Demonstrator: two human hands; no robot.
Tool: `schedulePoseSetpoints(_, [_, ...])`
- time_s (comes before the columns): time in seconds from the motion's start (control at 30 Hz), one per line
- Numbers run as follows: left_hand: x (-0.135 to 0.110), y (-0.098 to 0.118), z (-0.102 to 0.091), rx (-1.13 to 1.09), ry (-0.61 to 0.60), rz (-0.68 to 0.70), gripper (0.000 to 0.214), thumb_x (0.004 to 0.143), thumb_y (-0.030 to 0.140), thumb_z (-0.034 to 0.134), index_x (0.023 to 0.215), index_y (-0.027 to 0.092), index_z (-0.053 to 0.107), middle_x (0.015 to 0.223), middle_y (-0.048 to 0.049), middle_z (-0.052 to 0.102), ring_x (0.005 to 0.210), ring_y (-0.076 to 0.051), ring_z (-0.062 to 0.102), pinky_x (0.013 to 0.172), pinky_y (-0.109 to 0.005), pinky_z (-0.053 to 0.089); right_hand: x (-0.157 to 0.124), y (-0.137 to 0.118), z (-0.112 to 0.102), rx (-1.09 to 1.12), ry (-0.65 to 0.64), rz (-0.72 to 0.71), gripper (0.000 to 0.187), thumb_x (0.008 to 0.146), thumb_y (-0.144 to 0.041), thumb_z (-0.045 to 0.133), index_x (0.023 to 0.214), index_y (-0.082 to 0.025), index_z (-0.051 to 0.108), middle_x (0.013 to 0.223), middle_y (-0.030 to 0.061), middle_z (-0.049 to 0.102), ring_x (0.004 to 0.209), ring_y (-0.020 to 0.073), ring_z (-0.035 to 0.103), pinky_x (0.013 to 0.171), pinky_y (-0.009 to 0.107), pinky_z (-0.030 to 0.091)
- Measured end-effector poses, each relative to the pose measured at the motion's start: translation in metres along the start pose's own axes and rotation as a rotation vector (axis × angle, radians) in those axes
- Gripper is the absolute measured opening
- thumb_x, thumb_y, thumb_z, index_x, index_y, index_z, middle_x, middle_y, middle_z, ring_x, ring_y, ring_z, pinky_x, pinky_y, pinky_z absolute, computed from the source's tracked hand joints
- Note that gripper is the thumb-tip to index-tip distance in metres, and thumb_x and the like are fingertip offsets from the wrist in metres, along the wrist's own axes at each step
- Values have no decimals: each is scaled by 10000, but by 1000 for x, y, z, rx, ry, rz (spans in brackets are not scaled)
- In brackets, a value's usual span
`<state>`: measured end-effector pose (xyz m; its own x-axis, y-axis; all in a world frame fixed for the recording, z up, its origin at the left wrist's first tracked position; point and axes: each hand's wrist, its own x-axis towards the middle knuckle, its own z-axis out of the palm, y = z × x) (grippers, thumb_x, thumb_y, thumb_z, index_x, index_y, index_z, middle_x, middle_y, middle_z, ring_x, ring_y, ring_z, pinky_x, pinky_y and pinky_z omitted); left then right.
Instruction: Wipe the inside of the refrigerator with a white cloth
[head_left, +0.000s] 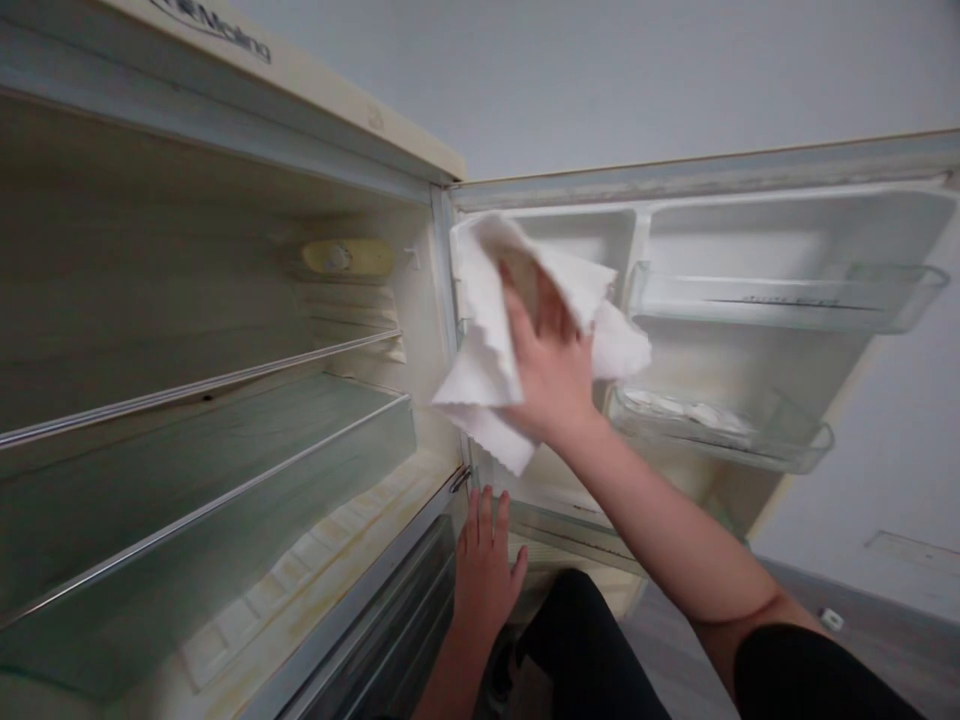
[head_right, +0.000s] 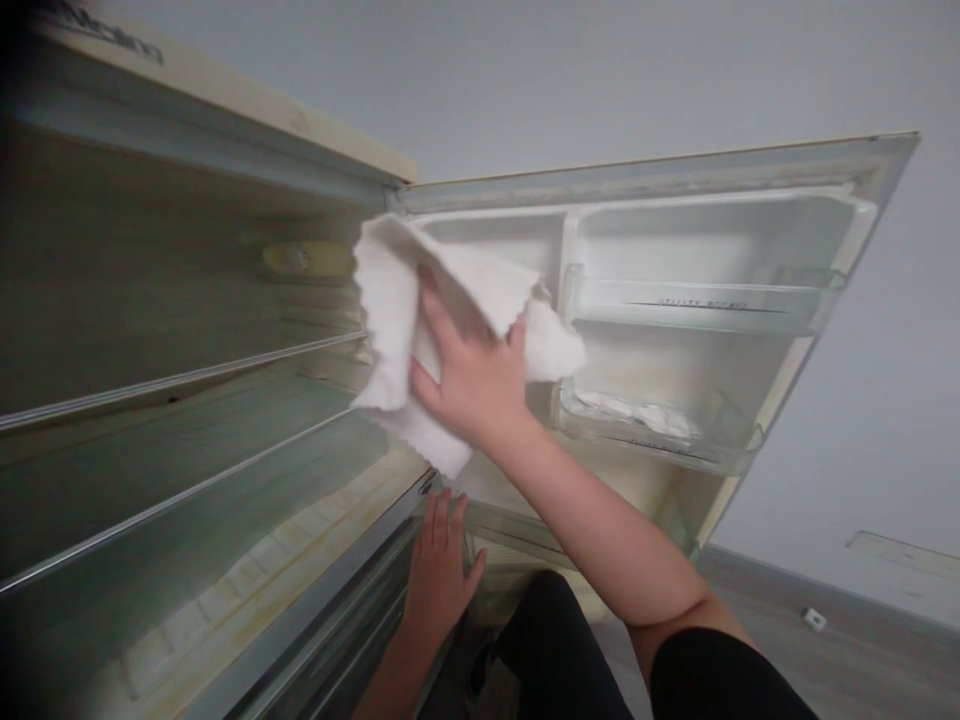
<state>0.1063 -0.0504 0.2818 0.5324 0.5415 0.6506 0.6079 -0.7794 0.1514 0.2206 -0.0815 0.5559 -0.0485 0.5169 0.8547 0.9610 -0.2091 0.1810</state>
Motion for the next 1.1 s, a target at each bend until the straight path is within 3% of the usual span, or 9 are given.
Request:
schedulePoseSetpoints(0.1, [1,-1,-2,-16,-1,10,751,875,240,601,1545,159,272,1603,-178,299,1502,-368,217,1113,-539,413,13,-19,28,14,24,-33,723,951,-618,449,1537,-210,335,1560,127,362,1435,357,269,1212,596,52])
schedulePoseSetpoints(0.17, [1,-2,-3,-19,-11,16,725,879,241,591,1536,160,294,1599,-172,309,1500,-366,224,1114,-540,411,20,-30,45,8,-21,-91,668,938,-595,502,1449,-168,460,1494,161,440,1377,366,344,1190,597,131])
schedulePoseSetpoints(0.27, [1,-3,-4,-24,-30,11,705,883,253,590,1526,161,316,1594,-160,323,1501,-357,225,1118,-528,408,24,-34,58,-29,-76,-152,413,987,-361,491,1323,-130,558,1301,194,584,1223,329,473,1081,546,310])
schedulePoseSetpoints(0.43, [1,-5,-9,-24,-42,28,722,890,277,595,1540,176,297,1590,-148,336,1499,-349,231,1106,-519,423,19,-14,43,-90,-90,-178,365,984,-153,413,1326,-159,540,1203,176,636,1054,275,551,938,451,373])
schedulePoseSetpoints(0.57, [-1,-5,-12,-57,-63,44,740,894,291,592,1553,174,275,1606,-142,310,1509,-348,202,1118,-514,411,12,10,19,-124,-159,-159,336,1002,-275,449,1284,-124,552,1123,172,666,1014,272,580,923,421,361])
schedulePoseSetpoints(0.7, [-3,-6,-11,-66,-59,75,743,894,293,587,1557,175,274,1608,-137,309,1506,-349,206,1131,-508,398,-6,44,-2,-157,-216,-203,428,1002,-450,445,1221,-110,586,1087,172,669,1005,271,592,879,374,377])
schedulePoseSetpoints(0.9, [-5,-4,-8,-39,-53,117,778,869,358,628,1553,188,299,1589,-125,352,1488,-350,246,1122,-496,405,-43,75,-9,-160,-34,-54,321,968,-308,443,1163,-134,629,1119,173,635,1080,306,530,963,444,383])
schedulePoseSetpoints(1.0, [-7,-2,-7,-21,-45,124,806,859,371,645,1558,184,291,1586,-128,360,1483,-355,255,1126,-491,400,-62,67,6,-94,97,73,342,942,-269,421,1179,-126,621,1221,187,588,1196,338,464,1049,530,343])
schedulePoseSetpoints(1.1, [-8,1,-3,-2,-43,122,844,837,355,675,1561,172,280,1587,-145,353,1478,-362,264,1131,-497,392,-88,47,31,10,226,222,348,910,-234,380,1099,-144,657,1149,171,629,1181,336,500,1046,557,376])
